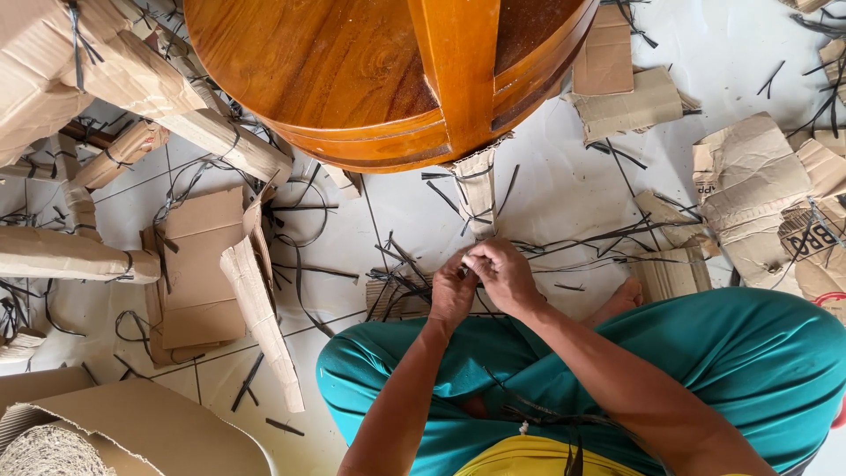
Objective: The person sits on the floor and wraps a wooden chair leg with strips of cardboard and black plastic ties. They repeatedly cut ties with scissors and secure the cardboard around the leg.
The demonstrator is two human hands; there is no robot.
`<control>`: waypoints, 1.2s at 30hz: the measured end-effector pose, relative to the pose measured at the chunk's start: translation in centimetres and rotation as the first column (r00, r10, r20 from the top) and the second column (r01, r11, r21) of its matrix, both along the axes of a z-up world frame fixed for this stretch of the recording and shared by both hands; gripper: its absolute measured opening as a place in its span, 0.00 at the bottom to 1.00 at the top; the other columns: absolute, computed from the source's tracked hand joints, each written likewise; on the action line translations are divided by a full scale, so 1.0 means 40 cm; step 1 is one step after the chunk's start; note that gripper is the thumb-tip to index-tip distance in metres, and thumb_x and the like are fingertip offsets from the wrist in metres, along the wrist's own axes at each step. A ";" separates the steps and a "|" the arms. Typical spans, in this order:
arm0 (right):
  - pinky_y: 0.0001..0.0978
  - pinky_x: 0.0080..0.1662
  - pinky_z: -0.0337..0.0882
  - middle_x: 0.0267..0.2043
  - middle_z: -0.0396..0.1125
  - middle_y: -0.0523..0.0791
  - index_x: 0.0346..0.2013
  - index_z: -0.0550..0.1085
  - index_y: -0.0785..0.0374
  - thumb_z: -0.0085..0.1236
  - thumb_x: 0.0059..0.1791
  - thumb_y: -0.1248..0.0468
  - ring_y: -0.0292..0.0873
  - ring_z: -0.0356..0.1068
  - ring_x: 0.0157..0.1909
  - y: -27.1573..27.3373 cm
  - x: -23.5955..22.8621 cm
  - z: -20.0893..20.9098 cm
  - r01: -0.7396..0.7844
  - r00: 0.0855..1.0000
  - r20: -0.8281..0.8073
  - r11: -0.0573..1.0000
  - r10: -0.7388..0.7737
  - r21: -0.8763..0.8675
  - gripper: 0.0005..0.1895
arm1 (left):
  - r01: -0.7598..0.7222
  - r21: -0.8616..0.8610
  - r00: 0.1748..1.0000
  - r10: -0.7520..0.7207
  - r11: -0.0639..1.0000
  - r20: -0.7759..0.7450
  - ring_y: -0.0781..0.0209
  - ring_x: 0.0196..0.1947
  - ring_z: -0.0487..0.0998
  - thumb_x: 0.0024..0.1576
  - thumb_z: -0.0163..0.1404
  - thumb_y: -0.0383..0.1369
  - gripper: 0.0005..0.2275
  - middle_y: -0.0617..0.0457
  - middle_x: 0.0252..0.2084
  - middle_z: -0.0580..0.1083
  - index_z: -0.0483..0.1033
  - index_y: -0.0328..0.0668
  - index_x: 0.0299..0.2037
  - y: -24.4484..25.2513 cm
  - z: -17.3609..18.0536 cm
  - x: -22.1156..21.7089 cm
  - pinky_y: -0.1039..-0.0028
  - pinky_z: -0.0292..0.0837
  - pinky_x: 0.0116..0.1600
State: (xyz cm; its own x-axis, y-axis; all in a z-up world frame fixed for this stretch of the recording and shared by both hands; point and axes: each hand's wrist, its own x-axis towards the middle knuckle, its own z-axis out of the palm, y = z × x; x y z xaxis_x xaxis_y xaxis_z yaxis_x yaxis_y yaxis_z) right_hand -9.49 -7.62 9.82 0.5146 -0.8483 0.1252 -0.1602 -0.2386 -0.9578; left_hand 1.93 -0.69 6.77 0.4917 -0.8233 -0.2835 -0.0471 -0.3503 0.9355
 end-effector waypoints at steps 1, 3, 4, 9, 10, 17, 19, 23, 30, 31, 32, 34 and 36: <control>0.41 0.38 0.74 0.31 0.71 0.50 0.33 0.78 0.62 0.64 0.51 0.64 0.51 0.73 0.35 -0.001 0.000 -0.004 -0.039 0.999 -0.028 0.993 0.036 -0.108 0.05 | 0.025 -0.033 0.999 -0.024 0.999 0.035 0.74 0.19 0.61 0.64 0.54 0.40 0.08 0.59 0.23 0.65 0.80 0.52 0.49 0.007 -0.038 -0.001 0.79 0.57 0.25; 0.41 0.41 0.73 0.32 0.73 0.48 0.31 0.79 0.60 0.64 0.50 0.64 0.52 0.72 0.37 0.002 -0.002 -0.009 -0.080 0.996 -0.058 0.973 0.069 -0.216 0.04 | 0.051 -0.067 0.996 -0.046 0.996 0.072 0.74 0.18 0.57 0.67 0.51 0.41 0.09 0.59 0.20 0.62 0.81 0.51 0.40 0.009 -0.023 -0.007 0.77 0.54 0.25; 0.43 0.43 0.71 0.34 0.72 0.48 0.31 0.79 0.60 0.65 0.50 0.63 0.52 0.71 0.39 0.004 -0.003 -0.009 -0.053 0.998 -0.056 0.972 0.041 -0.228 0.05 | 0.045 -0.077 0.997 -0.040 0.996 0.059 0.74 0.18 0.57 0.68 0.51 0.42 0.11 0.60 0.18 0.62 0.79 0.51 0.36 0.005 0.030 -0.013 0.77 0.54 0.25; 0.46 0.51 0.68 0.43 0.69 0.47 0.33 0.78 0.60 0.65 0.51 0.59 0.55 0.69 0.48 0.018 -0.015 -0.057 0.036 0.999 -0.031 0.976 -0.044 -0.215 0.08 | 0.068 -0.084 0.997 -0.066 0.994 0.034 0.71 0.17 0.60 0.69 0.47 0.42 0.12 0.54 0.16 0.67 0.82 0.51 0.39 0.014 -0.102 0.004 0.72 0.60 0.26; 0.48 0.53 0.67 0.49 0.68 0.48 0.32 0.77 0.59 0.64 0.52 0.58 0.56 0.68 0.51 0.018 -0.016 -0.055 0.049 0.998 -0.033 0.980 -0.056 -0.190 0.09 | 0.085 -0.102 0.996 -0.081 0.991 0.042 0.70 0.17 0.60 0.70 0.46 0.42 0.14 0.53 0.16 0.67 0.82 0.49 0.39 0.012 -0.075 0.002 0.70 0.60 0.26; 0.51 0.49 0.80 0.60 0.53 0.53 0.73 0.46 0.62 0.62 0.50 0.51 0.48 0.68 0.49 0.082 -0.005 0.100 0.008 0.965 0.136 0.543 -0.225 0.839 0.46 | 0.018 -0.104 0.986 -0.034 0.994 -0.162 0.68 0.21 0.66 0.72 0.42 0.45 0.19 0.52 0.19 0.73 0.83 0.44 0.43 0.026 -0.006 0.000 0.68 0.65 0.29; 0.51 0.46 0.80 0.57 0.59 0.53 0.72 0.50 0.61 0.63 0.50 0.48 0.48 0.70 0.49 0.085 -0.005 0.044 -0.024 0.979 0.121 0.499 -0.162 0.866 0.45 | -0.002 -0.105 0.976 -0.021 0.994 -0.218 0.62 0.26 0.72 0.71 0.42 0.45 0.17 0.48 0.26 0.77 0.82 0.42 0.49 0.024 0.046 -0.017 0.65 0.71 0.36; 0.29 0.20 0.64 0.31 0.62 0.43 0.50 0.74 0.58 0.56 0.54 0.49 0.40 0.66 0.23 0.086 -0.007 -0.112 -0.001 1.000 -0.014 0.559 0.024 0.829 0.19 | -0.015 -0.083 0.924 -0.018 0.996 -0.382 0.56 0.41 0.81 0.70 0.44 0.45 0.18 0.44 0.39 0.81 0.79 0.44 0.59 0.026 0.029 -0.001 0.59 0.79 0.49; 0.24 0.24 0.59 0.26 0.69 0.42 0.45 0.80 0.53 0.58 0.52 0.57 0.36 0.66 0.25 0.066 -0.012 -0.072 0.140 0.989 -0.084 0.576 -0.124 0.805 0.09 | 0.029 -0.084 0.917 -0.060 0.996 -0.394 0.47 0.52 0.79 0.70 0.44 0.48 0.20 0.37 0.51 0.78 0.73 0.46 0.65 0.018 0.068 -0.019 0.52 0.78 0.57; 0.25 0.28 0.63 0.29 0.71 0.42 0.44 0.80 0.54 0.57 0.53 0.57 0.36 0.70 0.30 0.069 -0.016 -0.054 0.144 0.987 -0.070 0.598 -0.146 0.788 0.09 | -0.008 -0.048 0.943 -0.009 0.999 -0.334 0.50 0.47 0.80 0.69 0.43 0.49 0.20 0.39 0.49 0.79 0.75 0.49 0.64 0.015 0.078 -0.022 0.55 0.80 0.49; 0.26 0.32 0.68 0.31 0.73 0.42 0.43 0.80 0.55 0.56 0.54 0.57 0.36 0.74 0.35 0.072 -0.020 -0.035 0.148 0.984 -0.055 0.620 -0.167 0.770 0.09 | -0.047 -0.015 0.962 0.041 0.999 -0.271 0.53 0.41 0.81 0.69 0.42 0.50 0.20 0.40 0.48 0.80 0.76 0.51 0.63 0.013 0.087 -0.024 0.58 0.82 0.42; 0.25 0.33 0.69 0.37 0.74 0.44 0.40 0.79 0.56 0.53 0.55 0.58 0.37 0.73 0.36 0.045 -0.033 -0.098 0.167 0.976 -0.053 0.575 -0.210 0.801 0.09 | -0.173 0.011 0.933 0.168 0.985 -0.318 0.57 0.34 0.81 0.69 0.43 0.49 0.20 0.41 0.43 0.80 0.77 0.47 0.60 0.014 0.023 0.012 0.66 0.83 0.37; 0.25 0.34 0.71 0.42 0.75 0.46 0.38 0.77 0.57 0.50 0.56 0.58 0.38 0.71 0.37 0.019 -0.049 -0.129 0.188 0.966 -0.059 0.527 -0.252 0.829 0.10 | -0.296 0.046 0.883 0.292 0.954 -0.367 0.60 0.27 0.81 0.68 0.44 0.47 0.20 0.43 0.38 0.81 0.79 0.42 0.57 0.014 -0.051 0.046 0.74 0.84 0.32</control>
State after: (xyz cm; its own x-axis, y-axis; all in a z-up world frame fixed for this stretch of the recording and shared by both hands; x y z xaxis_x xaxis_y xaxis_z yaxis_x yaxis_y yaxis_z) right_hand -11.47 -6.85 4.66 0.3151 -0.6787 -0.6634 -0.0288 0.6918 -0.7215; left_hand 3.77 -0.12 4.73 0.5748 -0.6615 -0.4817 0.4023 -0.2842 0.8703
